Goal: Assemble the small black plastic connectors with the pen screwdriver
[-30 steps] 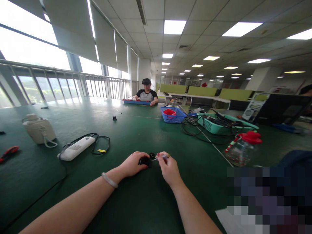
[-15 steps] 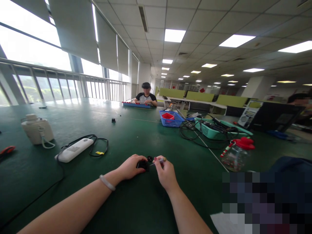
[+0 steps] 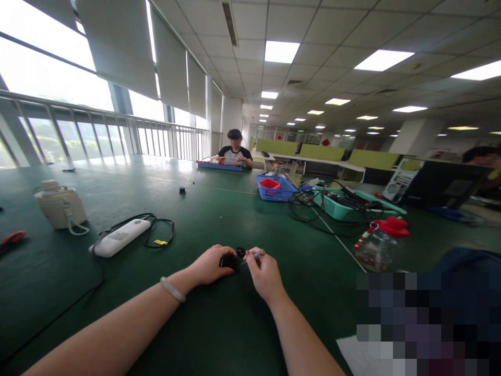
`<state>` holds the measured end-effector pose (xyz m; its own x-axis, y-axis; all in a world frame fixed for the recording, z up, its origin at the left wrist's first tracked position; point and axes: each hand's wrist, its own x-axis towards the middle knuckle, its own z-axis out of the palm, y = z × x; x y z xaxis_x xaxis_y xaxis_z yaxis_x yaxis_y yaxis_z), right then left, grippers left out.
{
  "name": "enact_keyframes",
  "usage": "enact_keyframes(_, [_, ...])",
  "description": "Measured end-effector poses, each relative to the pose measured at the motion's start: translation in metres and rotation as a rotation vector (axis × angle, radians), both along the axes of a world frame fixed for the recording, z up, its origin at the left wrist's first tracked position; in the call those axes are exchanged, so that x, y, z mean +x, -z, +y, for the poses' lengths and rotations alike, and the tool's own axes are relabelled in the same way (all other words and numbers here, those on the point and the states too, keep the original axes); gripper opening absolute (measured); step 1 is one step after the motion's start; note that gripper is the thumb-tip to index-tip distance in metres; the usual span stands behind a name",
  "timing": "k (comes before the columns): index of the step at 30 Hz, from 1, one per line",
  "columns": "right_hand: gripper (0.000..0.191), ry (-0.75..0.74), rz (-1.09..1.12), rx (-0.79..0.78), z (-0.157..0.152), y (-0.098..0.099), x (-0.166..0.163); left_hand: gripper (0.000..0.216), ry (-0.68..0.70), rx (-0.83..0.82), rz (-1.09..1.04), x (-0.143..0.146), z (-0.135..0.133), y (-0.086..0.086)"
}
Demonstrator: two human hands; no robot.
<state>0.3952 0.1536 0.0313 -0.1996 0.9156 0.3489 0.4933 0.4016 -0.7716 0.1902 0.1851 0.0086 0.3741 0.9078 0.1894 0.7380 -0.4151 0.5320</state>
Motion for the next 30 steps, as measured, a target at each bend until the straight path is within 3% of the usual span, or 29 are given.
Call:
enact_keyframes(15, [0.034, -0.024, -0.146, 0.085, -0.011, -0.011, -0.008, 0.050, 0.043, 0.047, 0.042, 0.002, -0.001, 0.000])
enact_keyframes(22, [0.034, 0.046, -0.140, 0.195, -0.011, -0.009, -0.007, 0.049, 0.040, 0.048, 0.059, 0.001, 0.000, 0.001])
enact_keyframes(30, [0.028, 0.021, -0.100, 0.091, -0.006, -0.007, -0.007, 0.048, 0.034, 0.039, 0.054, 0.002, -0.001, 0.000])
